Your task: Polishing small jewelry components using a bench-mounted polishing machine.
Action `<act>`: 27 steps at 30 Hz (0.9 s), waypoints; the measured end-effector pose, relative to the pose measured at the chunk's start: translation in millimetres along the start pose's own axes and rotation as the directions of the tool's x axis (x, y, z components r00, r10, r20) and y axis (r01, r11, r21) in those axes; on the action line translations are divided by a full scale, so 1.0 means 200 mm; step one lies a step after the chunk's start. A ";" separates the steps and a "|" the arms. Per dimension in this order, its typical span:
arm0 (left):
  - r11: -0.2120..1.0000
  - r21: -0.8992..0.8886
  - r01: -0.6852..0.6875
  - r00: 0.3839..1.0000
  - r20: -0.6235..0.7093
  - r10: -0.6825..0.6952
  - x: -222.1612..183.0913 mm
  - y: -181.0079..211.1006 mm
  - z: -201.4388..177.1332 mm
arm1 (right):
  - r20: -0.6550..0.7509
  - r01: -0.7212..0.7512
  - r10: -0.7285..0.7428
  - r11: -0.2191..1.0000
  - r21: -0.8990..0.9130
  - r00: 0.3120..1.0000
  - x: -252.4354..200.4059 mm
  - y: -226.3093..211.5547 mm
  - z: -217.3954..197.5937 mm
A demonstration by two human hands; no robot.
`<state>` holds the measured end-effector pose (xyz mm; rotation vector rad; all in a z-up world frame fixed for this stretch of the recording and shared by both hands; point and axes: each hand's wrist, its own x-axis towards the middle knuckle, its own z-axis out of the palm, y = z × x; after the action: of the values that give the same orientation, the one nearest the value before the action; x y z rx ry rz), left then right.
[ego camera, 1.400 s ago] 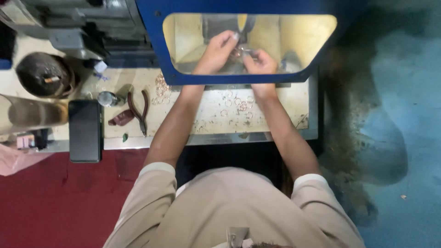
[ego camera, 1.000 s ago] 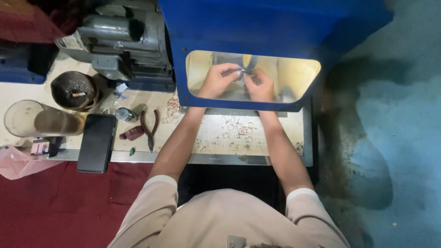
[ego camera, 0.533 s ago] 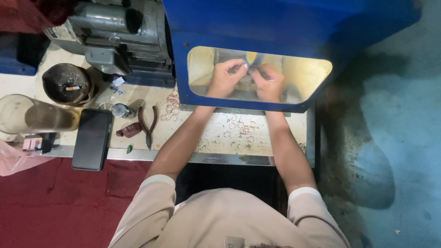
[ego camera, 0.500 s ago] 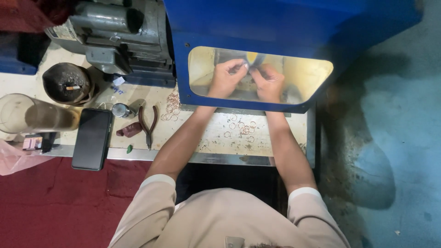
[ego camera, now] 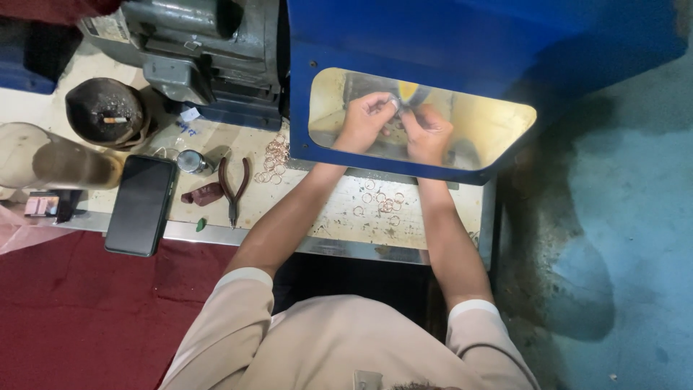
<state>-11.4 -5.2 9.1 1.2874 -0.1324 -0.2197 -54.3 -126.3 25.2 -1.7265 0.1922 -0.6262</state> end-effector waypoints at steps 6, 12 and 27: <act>0.997 0.077 -0.025 1.000 -0.006 0.025 -0.01 0.11 -0.04 | 0.055 -0.132 0.134 0.991 -0.033 0.989 0.01 0.09 0.03; 0.984 0.161 -0.080 0.993 -0.078 0.094 0.06 0.03 -0.13 | 0.674 -0.011 0.467 0.827 -0.563 0.572 0.00 -0.40 -0.17; 0.967 0.172 -0.189 0.972 -0.108 0.210 0.06 0.07 -0.10 | 0.265 -0.524 0.458 0.798 0.296 0.848 0.07 -0.07 -0.06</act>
<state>5.1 14.3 16.9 1.4343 -0.1745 0.0462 -50.7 -139.0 44.1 -1.2887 0.3641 -0.0994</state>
